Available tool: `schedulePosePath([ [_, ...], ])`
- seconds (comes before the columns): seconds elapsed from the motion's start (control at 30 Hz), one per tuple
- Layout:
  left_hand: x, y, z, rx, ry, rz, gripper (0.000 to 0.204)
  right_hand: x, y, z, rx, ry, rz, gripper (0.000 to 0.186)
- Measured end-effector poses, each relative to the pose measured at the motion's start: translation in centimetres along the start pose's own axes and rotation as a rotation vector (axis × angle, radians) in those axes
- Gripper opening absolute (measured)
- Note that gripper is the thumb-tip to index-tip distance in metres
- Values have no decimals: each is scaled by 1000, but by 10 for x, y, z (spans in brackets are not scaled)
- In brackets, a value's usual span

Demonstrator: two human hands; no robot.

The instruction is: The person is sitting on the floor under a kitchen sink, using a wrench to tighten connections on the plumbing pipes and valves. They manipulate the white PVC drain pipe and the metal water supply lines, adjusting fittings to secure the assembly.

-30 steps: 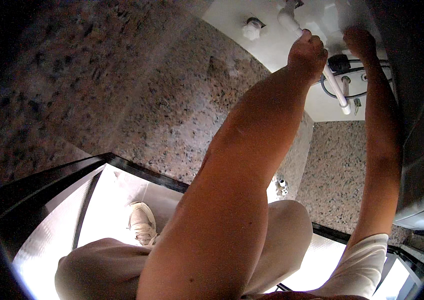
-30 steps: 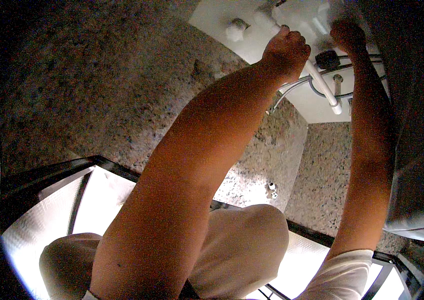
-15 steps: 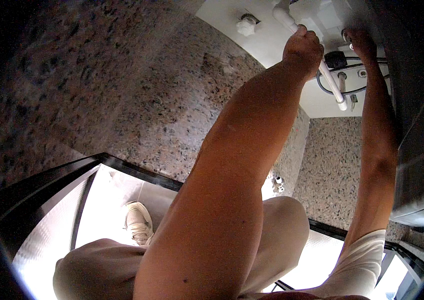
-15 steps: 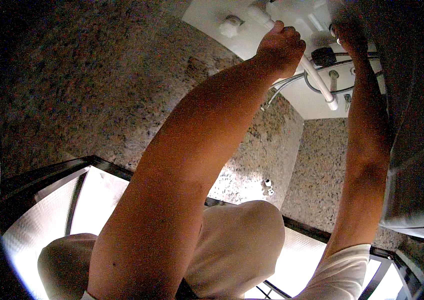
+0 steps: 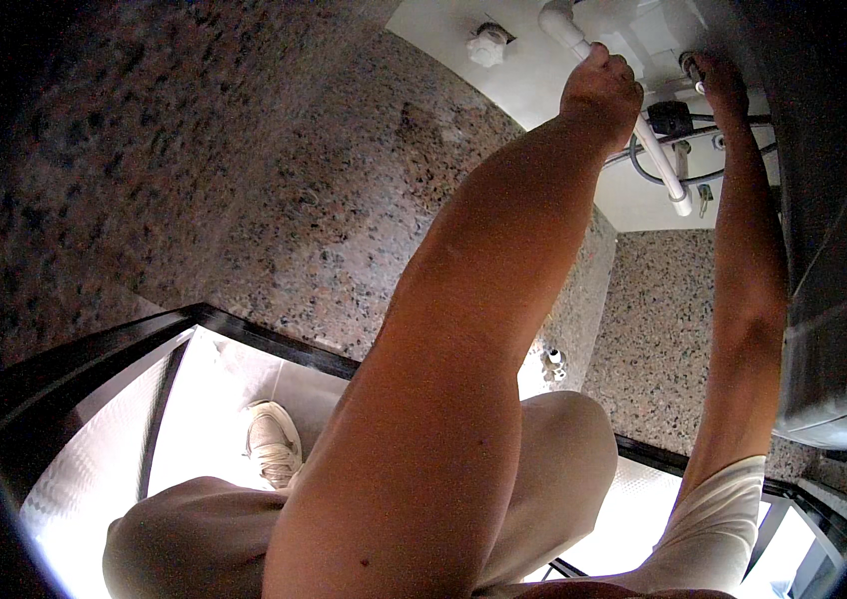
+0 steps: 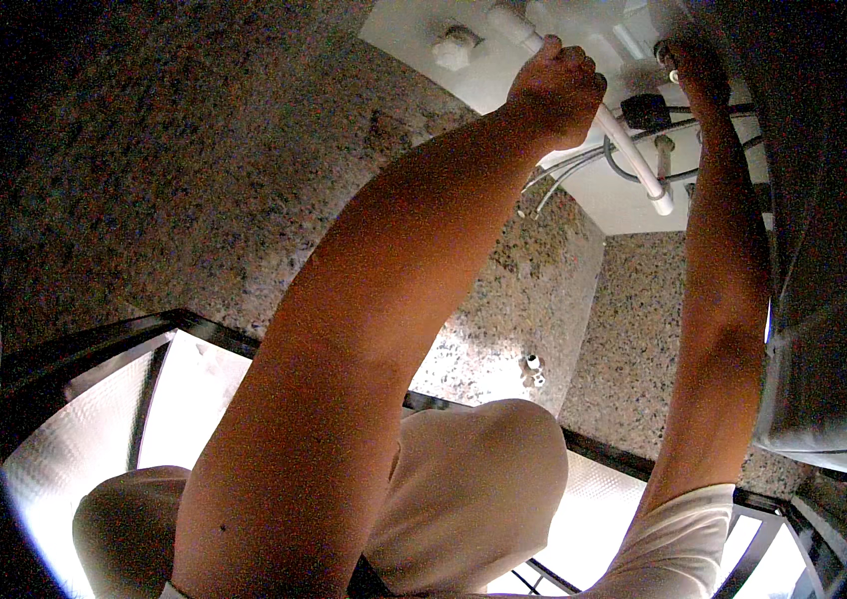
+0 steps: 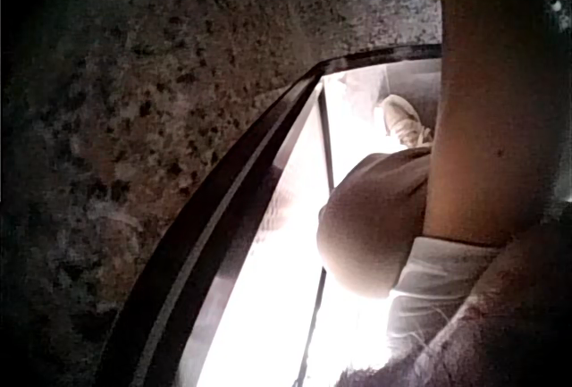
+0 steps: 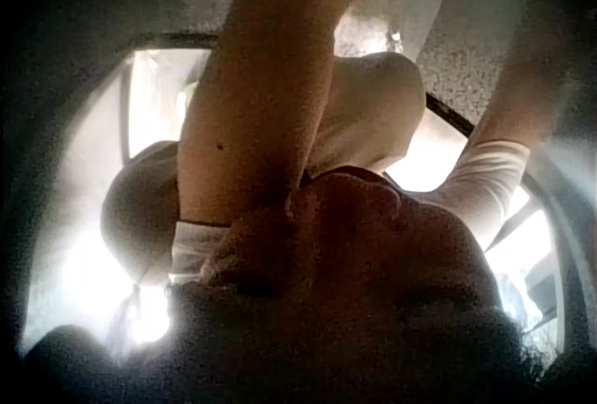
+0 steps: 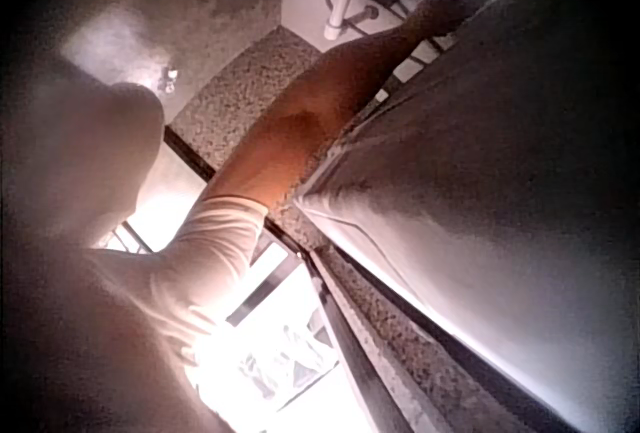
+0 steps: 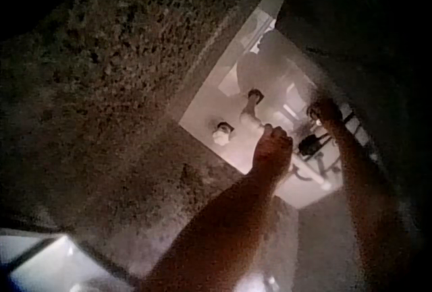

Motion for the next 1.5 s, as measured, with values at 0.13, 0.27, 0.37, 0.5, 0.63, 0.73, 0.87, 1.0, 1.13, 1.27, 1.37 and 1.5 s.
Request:
schedulePosePath([
  [0.13, -13, -5, -2, -47, -6, -92, 25, 15, 2, -1, 204, 343, 87, 26],
  [0.27, 9, 3, 2, -28, -60, 22, 23, 28, -4, 11, 690, 967, 62, 32],
  [0.37, 2, -5, -6, -23, -22, -39, 23, 4, -5, -25, 808, 1138, 47, 31],
  [0.5, -6, 7, 8, 9, -45, -8, 23, 11, -13, 18, 598, 831, 40, 27],
  [0.63, -3, -1, -2, -6, -9, -10, 22, 14, -9, -11, 696, 1199, 181, 26],
  [0.73, -8, 0, -1, 14, -43, -39, 21, 18, -10, -8, 706, 1210, 215, 23],
  [0.87, -7, -3, -3, -39, 30, -105, 28, 5, -10, -21, 711, 1101, 133, 23],
  [1.0, -12, 6, 5, -10, 5, -101, 27, 11, -16, 6, 687, 939, 94, 30],
  [1.13, -8, 1, 2, -4, 41, -110, 28, -9, -30, -4, 939, 1415, -143, 46],
  [1.27, 3, -2, 2, 41, 32, 29, 26, -41, -72, -43, 877, 1390, -106, 58],
  [1.37, -1, -1, 3, 31, 57, -3, 30, -83, -120, -85, 649, 1232, -37, 40],
  [1.5, -3, 2, 6, 23, 25, -188, 50, -65, -190, -125, 664, 1152, -260, 46],
])
Point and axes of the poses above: each hand's wrist, its own y-axis towards the middle knuckle, its own x-axis out of the palm, z = x × y, the point moved 2 cm from there along y, towards the middle knuckle, and after that the axes turned 2 degrees about z, right-handed, at the moved point
